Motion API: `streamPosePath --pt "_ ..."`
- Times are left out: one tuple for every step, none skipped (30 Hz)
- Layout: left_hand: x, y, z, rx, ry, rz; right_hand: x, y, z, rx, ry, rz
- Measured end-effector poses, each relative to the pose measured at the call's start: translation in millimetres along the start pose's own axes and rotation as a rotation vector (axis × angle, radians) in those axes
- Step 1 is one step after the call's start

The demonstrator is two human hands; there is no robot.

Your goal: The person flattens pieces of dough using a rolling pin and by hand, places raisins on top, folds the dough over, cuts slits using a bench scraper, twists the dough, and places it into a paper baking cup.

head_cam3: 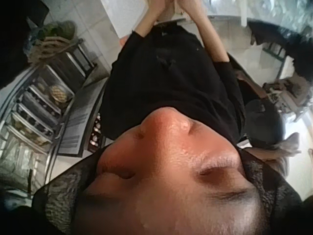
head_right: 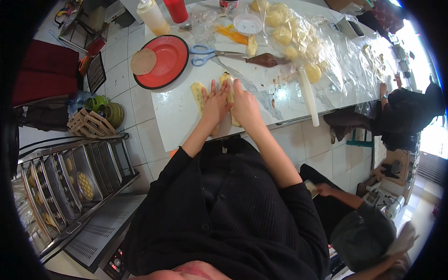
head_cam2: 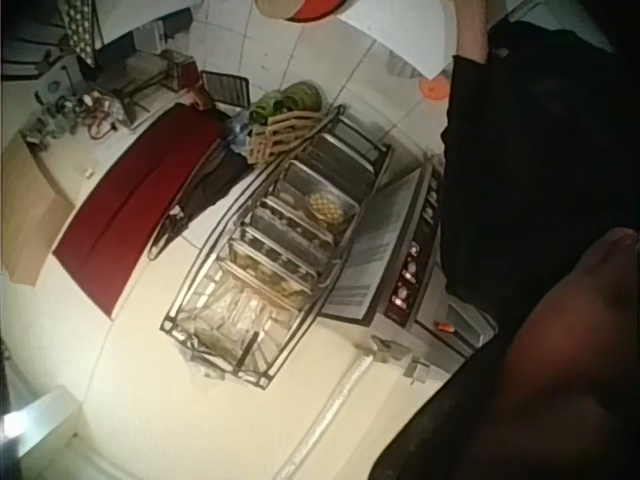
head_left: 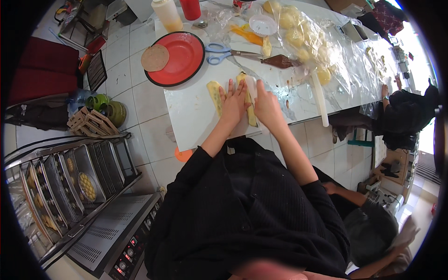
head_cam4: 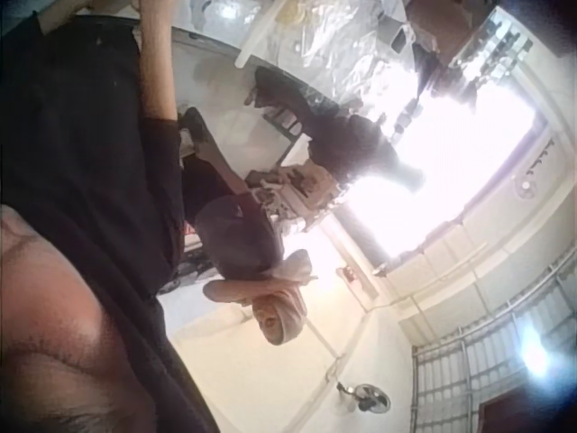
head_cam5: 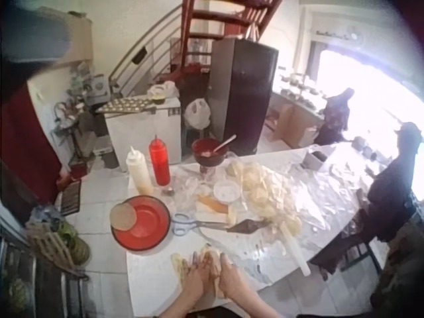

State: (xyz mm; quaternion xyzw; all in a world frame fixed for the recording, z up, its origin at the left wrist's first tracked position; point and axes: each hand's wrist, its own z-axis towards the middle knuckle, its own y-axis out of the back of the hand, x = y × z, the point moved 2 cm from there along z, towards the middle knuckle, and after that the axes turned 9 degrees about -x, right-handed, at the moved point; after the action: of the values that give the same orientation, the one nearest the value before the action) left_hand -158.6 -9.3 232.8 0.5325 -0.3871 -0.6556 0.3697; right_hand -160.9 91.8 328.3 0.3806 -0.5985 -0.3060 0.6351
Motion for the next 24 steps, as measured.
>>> streamPosePath --pt "1 2 0 -0.004 -0.004 0.003 -4 3 0 -0.006 -0.004 0.026" --pt "2 -1 -1 -0.002 -0.004 0.005 -10 5 -5 -0.006 -0.005 0.028" --pt "5 -4 -2 -0.035 -0.019 0.009 -15 7 -10 0.011 0.007 0.028" --pt "5 -4 -2 -0.065 -0.035 0.011 -22 9 -16 0.028 0.017 0.027" --pt "6 -4 -2 -0.070 -0.033 0.014 -27 11 -18 0.029 -0.006 -0.028" --pt "6 -2 -1 -0.033 -0.032 0.005 -31 15 -19 0.026 -0.001 -0.028" --pt "7 1 0 0.002 -0.029 -0.004 -34 22 -19 -0.043 0.022 0.044" --pt "9 5 -3 -0.004 -0.024 -0.001 -37 28 -19 -0.110 0.047 0.117" --pt "12 10 -6 -0.061 -0.049 -0.083 -43 39 -17 -0.190 0.069 0.197" --pt "15 16 -14 -0.113 -0.072 -0.166 -42 50 -17 -0.263 0.086 0.277" --pt "21 22 -22 -0.115 -0.061 -0.163 -36 61 -18 -0.304 0.097 0.307" --pt "28 30 -30 -0.077 -0.030 -0.175 -31 63 -22 -0.302 0.095 0.309" --pt "37 38 -36 -0.039 0.004 -0.186 -25 60 -25 -0.303 0.082 0.311" --pt "46 47 -42 -0.036 0.010 -0.182 -19 55 -26 -0.304 0.069 0.312" --pt "54 53 -49 0.130 0.070 -0.159 -14 42 -28 -0.200 0.015 0.291" --pt "61 55 -55 0.295 0.131 -0.135 -3 29 -29 -0.140 0.046 0.244" --pt "68 50 -61 0.265 0.093 -0.150 11 21 -33 -0.041 -0.018 0.192" --pt "66 50 -62 0.262 0.100 -0.151 9 1 -34 -0.095 0.085 0.309" --pt "64 49 -64 0.236 0.103 -0.134 15 -7 -35 -0.058 0.079 0.312" --pt "62 48 -64 0.210 0.105 -0.118 21 -14 -35 -0.022 0.073 0.315" --pt "61 47 -65 0.211 0.113 -0.118 25 -18 -35 -0.015 0.074 0.316" --pt "61 46 -65 0.207 0.128 -0.126 28 -21 -35 0.000 0.066 0.272" --pt "60 46 -65 0.203 0.142 -0.134 31 -24 -35 0.013 0.058 0.227" --pt "59 46 -66 0.204 0.148 -0.134 33 -26 -35 0.019 0.060 0.227"
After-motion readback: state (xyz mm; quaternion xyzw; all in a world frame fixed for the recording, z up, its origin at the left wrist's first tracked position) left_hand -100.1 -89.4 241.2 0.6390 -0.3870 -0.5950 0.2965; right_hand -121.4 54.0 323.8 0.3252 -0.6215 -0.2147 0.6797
